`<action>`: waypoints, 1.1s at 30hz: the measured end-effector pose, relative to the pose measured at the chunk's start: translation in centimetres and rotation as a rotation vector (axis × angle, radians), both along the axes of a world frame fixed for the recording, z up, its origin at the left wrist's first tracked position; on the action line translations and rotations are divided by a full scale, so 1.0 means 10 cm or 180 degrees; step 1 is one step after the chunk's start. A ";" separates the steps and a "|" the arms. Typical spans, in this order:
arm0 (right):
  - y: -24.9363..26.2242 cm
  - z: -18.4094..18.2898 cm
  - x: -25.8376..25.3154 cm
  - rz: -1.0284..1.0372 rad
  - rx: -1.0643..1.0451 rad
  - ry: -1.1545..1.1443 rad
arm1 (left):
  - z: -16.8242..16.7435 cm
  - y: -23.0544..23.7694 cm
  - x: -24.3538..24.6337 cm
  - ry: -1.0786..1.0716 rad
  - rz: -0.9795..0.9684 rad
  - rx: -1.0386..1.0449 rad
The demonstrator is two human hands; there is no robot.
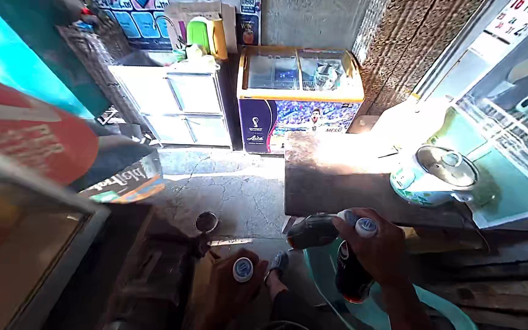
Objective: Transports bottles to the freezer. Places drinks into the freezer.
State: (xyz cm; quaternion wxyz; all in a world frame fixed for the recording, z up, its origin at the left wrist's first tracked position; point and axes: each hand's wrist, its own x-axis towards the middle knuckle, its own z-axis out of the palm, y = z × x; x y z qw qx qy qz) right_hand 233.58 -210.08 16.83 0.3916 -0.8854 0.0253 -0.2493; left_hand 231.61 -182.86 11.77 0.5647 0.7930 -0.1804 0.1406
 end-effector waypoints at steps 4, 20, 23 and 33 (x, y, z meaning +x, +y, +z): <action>-0.28 -0.15 1.09 -0.0016 -0.0122 0.0004 | -0.16 -0.10 1.03 0.0193 0.0159 0.0112; -0.88 -0.67 3.81 -0.0963 0.0331 -0.0027 | -0.62 -0.02 4.68 0.0745 -0.0012 -0.0032; -0.85 -0.72 4.18 -0.1294 0.0471 0.0118 | -0.99 0.22 5.45 0.0777 -0.0230 0.0127; -0.68 -0.75 5.05 -0.2676 0.0359 0.0943 | -1.23 0.99 6.92 0.1114 -0.0576 0.0651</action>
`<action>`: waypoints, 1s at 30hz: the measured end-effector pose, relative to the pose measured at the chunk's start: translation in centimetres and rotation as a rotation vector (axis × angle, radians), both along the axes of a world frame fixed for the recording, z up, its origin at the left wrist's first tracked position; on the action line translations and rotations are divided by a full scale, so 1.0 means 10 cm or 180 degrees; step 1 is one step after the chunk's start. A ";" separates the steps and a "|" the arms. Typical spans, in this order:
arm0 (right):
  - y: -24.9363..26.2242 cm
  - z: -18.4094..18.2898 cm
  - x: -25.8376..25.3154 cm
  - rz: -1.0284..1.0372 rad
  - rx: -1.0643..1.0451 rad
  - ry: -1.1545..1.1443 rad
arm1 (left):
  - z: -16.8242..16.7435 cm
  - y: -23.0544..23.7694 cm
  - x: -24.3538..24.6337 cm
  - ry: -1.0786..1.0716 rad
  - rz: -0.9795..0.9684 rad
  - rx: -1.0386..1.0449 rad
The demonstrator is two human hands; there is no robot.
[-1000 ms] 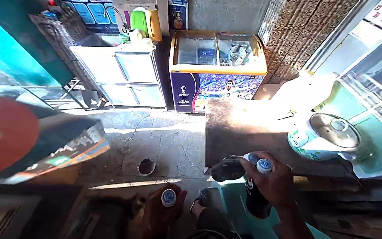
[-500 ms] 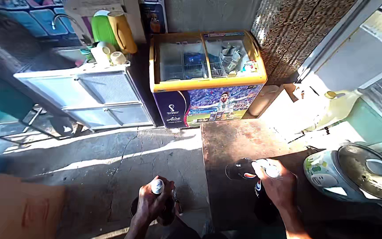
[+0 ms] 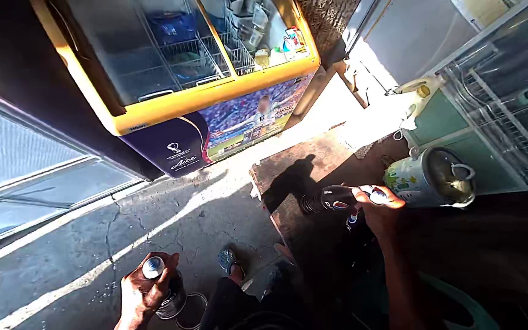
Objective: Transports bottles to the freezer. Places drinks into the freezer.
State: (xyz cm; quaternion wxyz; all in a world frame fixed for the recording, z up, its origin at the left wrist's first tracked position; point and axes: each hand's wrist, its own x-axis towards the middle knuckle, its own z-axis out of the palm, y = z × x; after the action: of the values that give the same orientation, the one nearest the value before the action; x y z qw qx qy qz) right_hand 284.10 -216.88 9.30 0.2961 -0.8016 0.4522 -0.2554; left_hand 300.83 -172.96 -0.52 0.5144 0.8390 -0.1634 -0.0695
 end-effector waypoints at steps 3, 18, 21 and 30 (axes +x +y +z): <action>-0.03 -0.05 0.14 -0.0182 0.0180 0.0161 | 0.02 0.07 0.19 -0.0040 -0.0039 -0.0160; -0.16 -0.38 0.11 -0.0048 0.0348 0.0118 | 0.14 -0.62 0.74 0.0116 -0.0501 -0.0309; -0.18 -0.40 0.05 0.0099 0.0280 0.0015 | 0.21 -0.92 0.86 0.0203 -0.0648 -0.0277; -0.30 -0.40 -0.31 -0.0638 0.0223 -0.0832 | 0.38 -1.74 1.09 0.0439 -0.0971 0.0028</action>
State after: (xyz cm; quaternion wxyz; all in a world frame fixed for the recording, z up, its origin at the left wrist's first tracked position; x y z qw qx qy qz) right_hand 280.96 -219.86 5.35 0.3532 -0.7016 0.4961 -0.3699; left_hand 311.70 -190.36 3.28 0.5042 0.7999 -0.2529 -0.2049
